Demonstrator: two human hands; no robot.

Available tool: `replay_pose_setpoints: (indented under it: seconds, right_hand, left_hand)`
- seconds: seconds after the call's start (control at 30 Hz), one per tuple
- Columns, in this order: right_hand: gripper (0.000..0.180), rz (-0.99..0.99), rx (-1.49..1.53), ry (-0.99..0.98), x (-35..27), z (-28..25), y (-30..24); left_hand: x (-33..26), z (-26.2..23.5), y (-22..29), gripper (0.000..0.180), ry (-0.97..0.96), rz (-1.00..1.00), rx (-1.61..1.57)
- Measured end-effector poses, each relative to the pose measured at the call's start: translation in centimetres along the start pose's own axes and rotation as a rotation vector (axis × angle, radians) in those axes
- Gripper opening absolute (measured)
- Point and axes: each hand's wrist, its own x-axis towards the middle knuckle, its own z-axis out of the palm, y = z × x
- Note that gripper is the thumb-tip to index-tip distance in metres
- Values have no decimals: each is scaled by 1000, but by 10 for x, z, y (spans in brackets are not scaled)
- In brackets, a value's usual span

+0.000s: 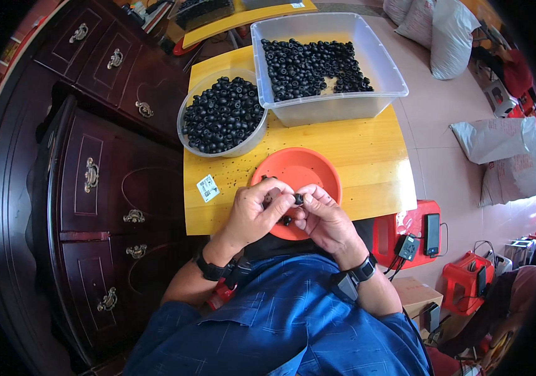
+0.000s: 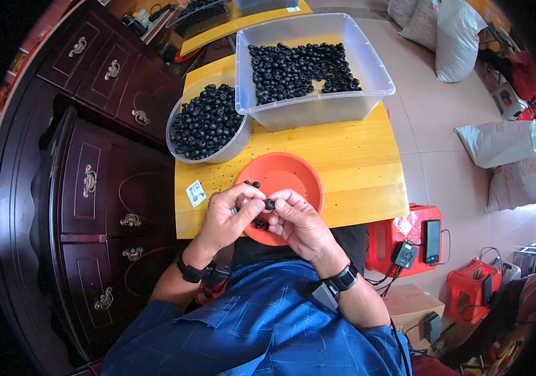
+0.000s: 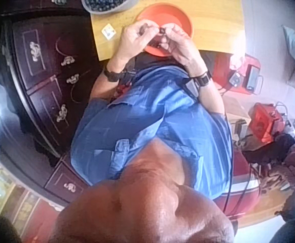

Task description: Inspecting and sorting small black circular components (possibly rubber gaskets or O-rings) at a table.

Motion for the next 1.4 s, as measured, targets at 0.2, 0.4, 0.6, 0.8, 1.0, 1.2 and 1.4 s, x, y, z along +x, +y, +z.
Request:
replay_pose_setpoints:
  seconds: [0.2,0.4,0.6,0.8,1.0,1.2,1.4]
  right_hand:
    - [13,-25,-50,44,-3,2,1]
    - [15,1,-38,-14,-3,-2,2]
    - [16,50,124,-136,-1,-3,2]
    - [17,24,58,-105,0,-6,2]
    - [17,-24,-95,-57,-1,0,1]
    - [16,-42,-124,-24,-1,0,1]
    - [15,-79,-122,-51,0,0,0]
  left_hand:
    - [3,4,4,8,-88,-46,-129]
    - [1,5,-10,7,-89,-94,-346]
    - [3,-2,-3,13,-54,-21,-47]
    - [1,-5,15,34,-114,96,363]
    - [2,-4,12,44,-93,187,489]
    - [2,-7,12,44,-129,223,575]
    - [2,-4,1,44,-104,280,606]
